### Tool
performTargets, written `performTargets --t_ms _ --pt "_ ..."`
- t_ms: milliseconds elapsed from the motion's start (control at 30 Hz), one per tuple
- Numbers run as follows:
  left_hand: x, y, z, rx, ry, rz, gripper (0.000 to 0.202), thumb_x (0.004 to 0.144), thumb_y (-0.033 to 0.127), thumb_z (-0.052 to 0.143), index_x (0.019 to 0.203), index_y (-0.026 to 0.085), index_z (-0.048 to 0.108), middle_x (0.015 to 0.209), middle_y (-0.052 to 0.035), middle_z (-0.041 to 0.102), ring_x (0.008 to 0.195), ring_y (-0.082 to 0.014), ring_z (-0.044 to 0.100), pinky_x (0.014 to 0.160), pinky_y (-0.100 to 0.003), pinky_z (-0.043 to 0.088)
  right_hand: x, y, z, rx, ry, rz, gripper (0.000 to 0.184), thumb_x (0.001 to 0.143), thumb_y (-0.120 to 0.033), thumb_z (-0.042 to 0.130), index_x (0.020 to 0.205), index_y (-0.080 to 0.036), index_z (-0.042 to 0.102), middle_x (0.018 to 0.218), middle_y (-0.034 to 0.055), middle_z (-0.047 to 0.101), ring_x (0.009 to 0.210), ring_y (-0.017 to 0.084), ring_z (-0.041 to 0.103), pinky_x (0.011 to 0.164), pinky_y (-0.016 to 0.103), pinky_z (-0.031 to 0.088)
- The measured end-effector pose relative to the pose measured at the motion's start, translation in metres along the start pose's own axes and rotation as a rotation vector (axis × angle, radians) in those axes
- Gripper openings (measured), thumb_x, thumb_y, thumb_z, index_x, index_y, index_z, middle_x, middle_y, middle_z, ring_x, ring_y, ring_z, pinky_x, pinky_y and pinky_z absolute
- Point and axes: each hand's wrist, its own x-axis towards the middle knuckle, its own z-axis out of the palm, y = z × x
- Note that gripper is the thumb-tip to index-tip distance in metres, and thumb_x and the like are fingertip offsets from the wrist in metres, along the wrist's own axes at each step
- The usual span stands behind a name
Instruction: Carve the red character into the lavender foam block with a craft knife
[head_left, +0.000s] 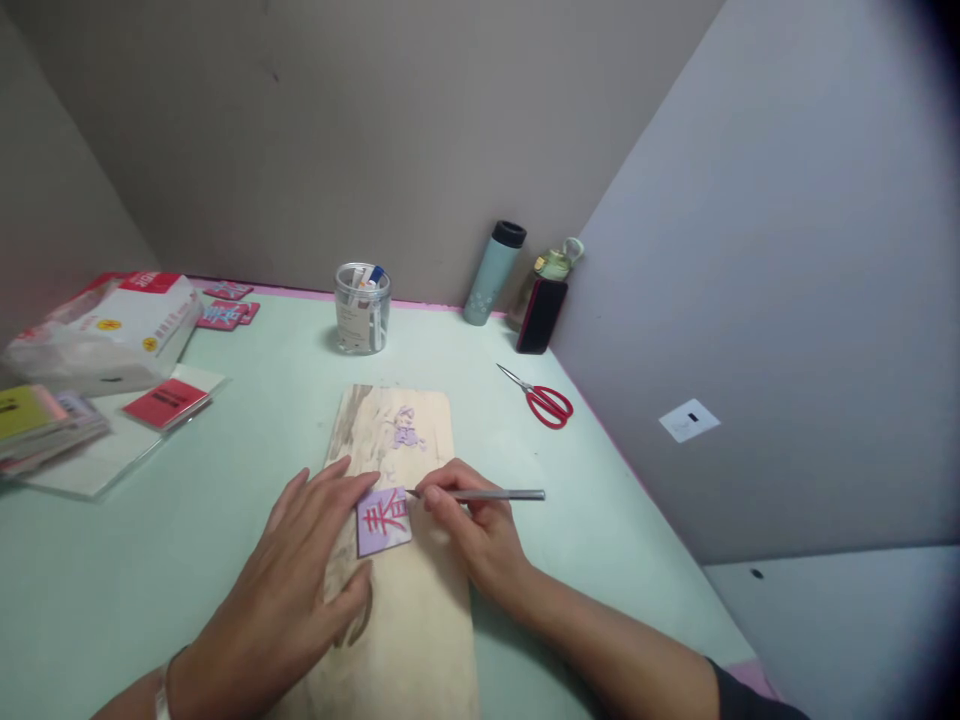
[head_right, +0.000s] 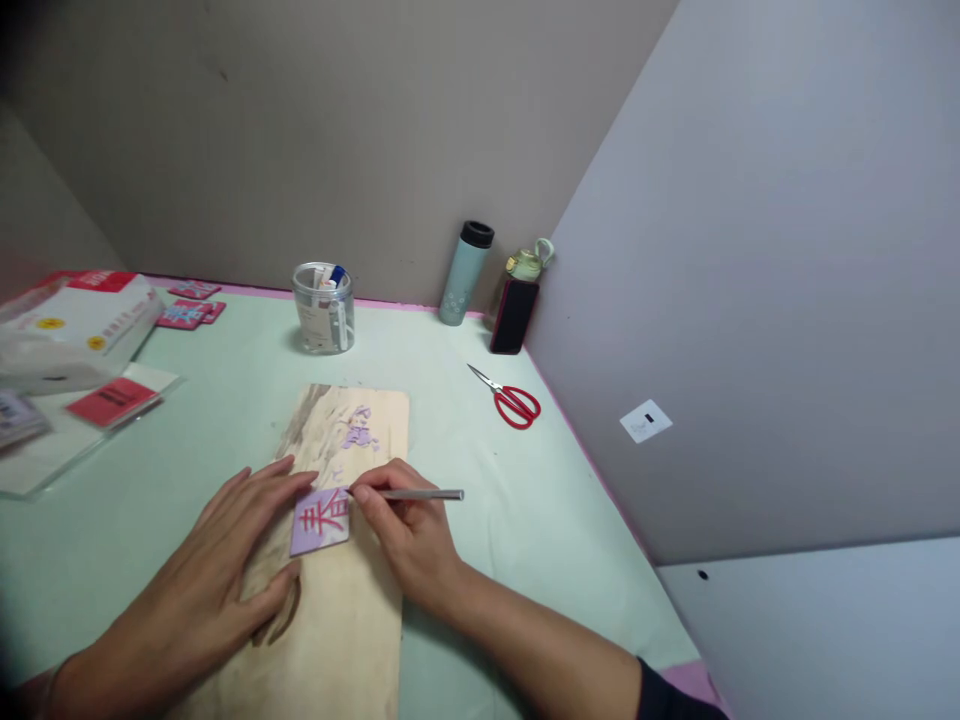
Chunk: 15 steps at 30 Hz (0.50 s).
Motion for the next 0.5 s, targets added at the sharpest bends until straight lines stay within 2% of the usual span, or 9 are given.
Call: performTargets --t_ms 100,200,267,333,400,500 --pt "0.0006 -0.0012 0.0011 -0.017 0.009 -0.016 0.063 0.099 0.041 0.057 0.155 0.027 0.032 0.154 -0.0096 0.055 0.151 -0.0318 0.042 0.129 -0.059 0.023 -0.0010 -0.0016 0.0026 -0.003 -0.010 -0.003 0.023 0.099 -0.038 0.063 0.086 -0.020 0.070 0.082 0.0022 0.065 0.080 0.017 0.059 0.075 0.029 0.047" --pt "0.0029 -0.0002 -0.0020 -0.068 0.000 0.017 0.057 0.102 0.026 0.046 0.157 0.029 0.031 0.159 -0.0074 0.051 0.154 -0.0284 0.039 0.130 -0.058 0.025 -0.0031 -0.0029 0.0045 0.071 -0.055 0.053 0.025 0.099 -0.040 0.063 0.085 -0.020 0.067 0.077 0.0008 0.062 0.071 0.015 0.056 0.068 0.028 0.046" --pt "0.0042 0.0014 -0.0047 -0.103 -0.005 0.035 0.060 0.099 0.016 0.039 0.157 0.031 0.032 0.161 -0.0052 0.049 0.155 -0.0265 0.037 0.130 -0.056 0.026 -0.0043 -0.0037 0.0047 0.145 -0.083 0.107 0.027 0.099 -0.042 0.063 0.084 -0.020 0.065 0.070 -0.0011 0.058 0.063 0.013 0.052 0.061 0.026 0.043" --pt "0.0044 0.0022 -0.0065 -0.117 0.004 0.041 0.066 0.095 0.011 0.038 0.157 0.031 0.033 0.161 -0.0041 0.050 0.155 -0.0263 0.037 0.130 -0.055 0.027 -0.0048 -0.0049 0.0042 0.143 -0.063 0.100 0.027 0.099 -0.041 0.063 0.083 -0.020 0.064 0.069 -0.0015 0.056 0.063 0.013 0.051 0.061 0.026 0.042" --pt "0.0034 0.0014 -0.0069 -0.108 0.001 0.031 0.068 0.093 0.012 0.040 0.157 0.031 0.032 0.160 -0.0046 0.050 0.155 -0.0275 0.037 0.130 -0.056 0.027 -0.0053 -0.0064 0.0035 0.068 -0.032 0.047 0.022 0.098 -0.036 0.063 0.083 -0.020 0.065 0.074 -0.0005 0.058 0.069 0.014 0.053 0.064 0.026 0.043" --pt "0.0002 -0.0012 -0.0060 -0.078 -0.050 -0.013 0.070 0.093 0.021 0.048 0.159 0.031 0.028 0.161 -0.0068 0.048 0.154 -0.0304 0.038 0.128 -0.059 0.031 -0.0072 -0.0076 0.0032 -0.033 -0.057 -0.022 0.013 0.096 -0.029 0.064 0.087 -0.020 0.066 0.079 -0.0002 0.062 0.071 0.014 0.055 0.066 0.026 0.043"
